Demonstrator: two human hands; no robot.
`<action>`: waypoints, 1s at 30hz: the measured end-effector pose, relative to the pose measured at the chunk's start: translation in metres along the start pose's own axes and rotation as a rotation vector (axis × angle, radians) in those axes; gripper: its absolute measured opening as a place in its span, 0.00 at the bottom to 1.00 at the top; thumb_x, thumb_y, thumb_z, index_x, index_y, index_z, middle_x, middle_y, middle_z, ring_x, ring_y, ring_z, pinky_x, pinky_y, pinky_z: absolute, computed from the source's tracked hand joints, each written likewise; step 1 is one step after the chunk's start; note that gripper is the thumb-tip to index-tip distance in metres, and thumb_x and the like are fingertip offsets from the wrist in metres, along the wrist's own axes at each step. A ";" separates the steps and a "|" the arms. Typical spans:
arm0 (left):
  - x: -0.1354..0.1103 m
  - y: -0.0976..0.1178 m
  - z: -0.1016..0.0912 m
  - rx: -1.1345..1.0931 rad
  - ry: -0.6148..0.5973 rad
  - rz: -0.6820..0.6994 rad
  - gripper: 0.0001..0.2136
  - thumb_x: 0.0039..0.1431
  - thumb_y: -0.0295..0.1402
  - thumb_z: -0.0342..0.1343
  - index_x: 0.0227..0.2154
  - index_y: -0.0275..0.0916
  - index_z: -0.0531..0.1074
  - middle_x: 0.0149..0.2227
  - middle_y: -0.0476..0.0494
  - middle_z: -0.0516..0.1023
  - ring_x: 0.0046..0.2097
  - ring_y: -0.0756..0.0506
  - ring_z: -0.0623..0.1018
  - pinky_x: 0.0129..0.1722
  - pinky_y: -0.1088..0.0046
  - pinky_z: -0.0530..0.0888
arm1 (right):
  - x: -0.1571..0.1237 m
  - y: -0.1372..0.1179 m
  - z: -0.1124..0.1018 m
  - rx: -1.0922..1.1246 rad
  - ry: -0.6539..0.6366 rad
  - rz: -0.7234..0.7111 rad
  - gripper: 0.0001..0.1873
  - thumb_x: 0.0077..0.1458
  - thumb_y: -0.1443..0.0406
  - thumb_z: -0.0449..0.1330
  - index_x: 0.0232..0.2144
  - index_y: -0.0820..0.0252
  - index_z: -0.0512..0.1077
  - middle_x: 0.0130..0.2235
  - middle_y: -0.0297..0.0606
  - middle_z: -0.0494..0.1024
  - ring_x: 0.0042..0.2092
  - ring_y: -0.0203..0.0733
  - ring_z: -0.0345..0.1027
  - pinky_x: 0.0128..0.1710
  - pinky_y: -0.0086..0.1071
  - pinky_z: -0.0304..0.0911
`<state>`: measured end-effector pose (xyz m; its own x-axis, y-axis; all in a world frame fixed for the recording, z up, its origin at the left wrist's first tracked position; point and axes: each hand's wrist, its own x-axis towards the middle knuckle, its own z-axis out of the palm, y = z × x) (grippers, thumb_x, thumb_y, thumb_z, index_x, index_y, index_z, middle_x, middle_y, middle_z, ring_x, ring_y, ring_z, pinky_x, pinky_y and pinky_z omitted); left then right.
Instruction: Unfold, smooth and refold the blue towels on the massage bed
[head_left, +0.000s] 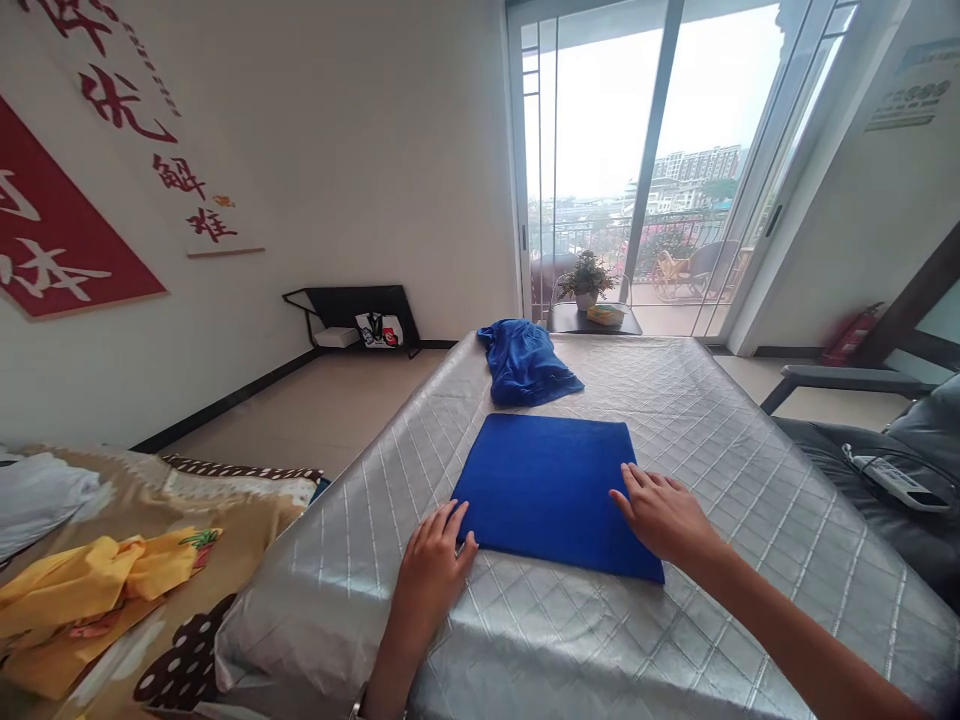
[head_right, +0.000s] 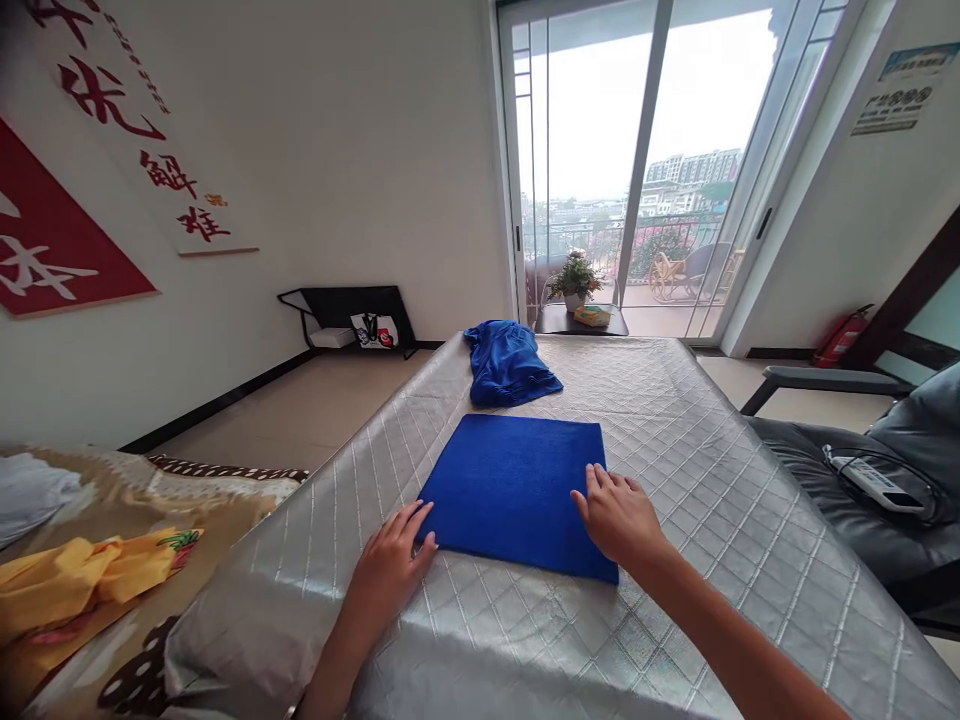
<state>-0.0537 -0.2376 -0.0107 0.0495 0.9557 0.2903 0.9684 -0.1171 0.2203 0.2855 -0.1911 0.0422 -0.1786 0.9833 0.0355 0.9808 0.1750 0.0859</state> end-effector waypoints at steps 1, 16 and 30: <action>0.001 0.000 -0.001 0.003 0.011 0.001 0.21 0.70 0.39 0.45 0.61 0.40 0.70 0.61 0.40 0.73 0.61 0.38 0.72 0.62 0.51 0.69 | 0.006 -0.001 0.010 0.013 0.008 0.039 0.33 0.70 0.56 0.40 0.67 0.74 0.59 0.68 0.55 0.62 0.68 0.54 0.56 0.66 0.46 0.51; 0.025 0.087 -0.028 -0.167 -0.043 0.364 0.18 0.71 0.39 0.47 0.58 0.47 0.72 0.59 0.46 0.76 0.59 0.43 0.75 0.60 0.63 0.73 | 0.013 0.005 0.061 0.122 0.016 0.144 0.36 0.70 0.55 0.36 0.71 0.73 0.48 0.73 0.50 0.47 0.73 0.51 0.39 0.71 0.50 0.36; 0.101 0.159 0.064 -0.050 -0.260 0.629 0.33 0.73 0.52 0.28 0.71 0.35 0.52 0.72 0.38 0.52 0.73 0.44 0.50 0.71 0.60 0.51 | 0.011 0.005 0.061 0.109 0.014 0.104 0.33 0.69 0.61 0.38 0.71 0.70 0.51 0.72 0.49 0.49 0.73 0.52 0.42 0.70 0.52 0.38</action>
<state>0.1211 -0.1425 -0.0060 0.6623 0.7351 0.1451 0.7241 -0.6777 0.1279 0.2936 -0.1768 -0.0178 -0.0754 0.9958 0.0526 0.9967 0.0769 -0.0277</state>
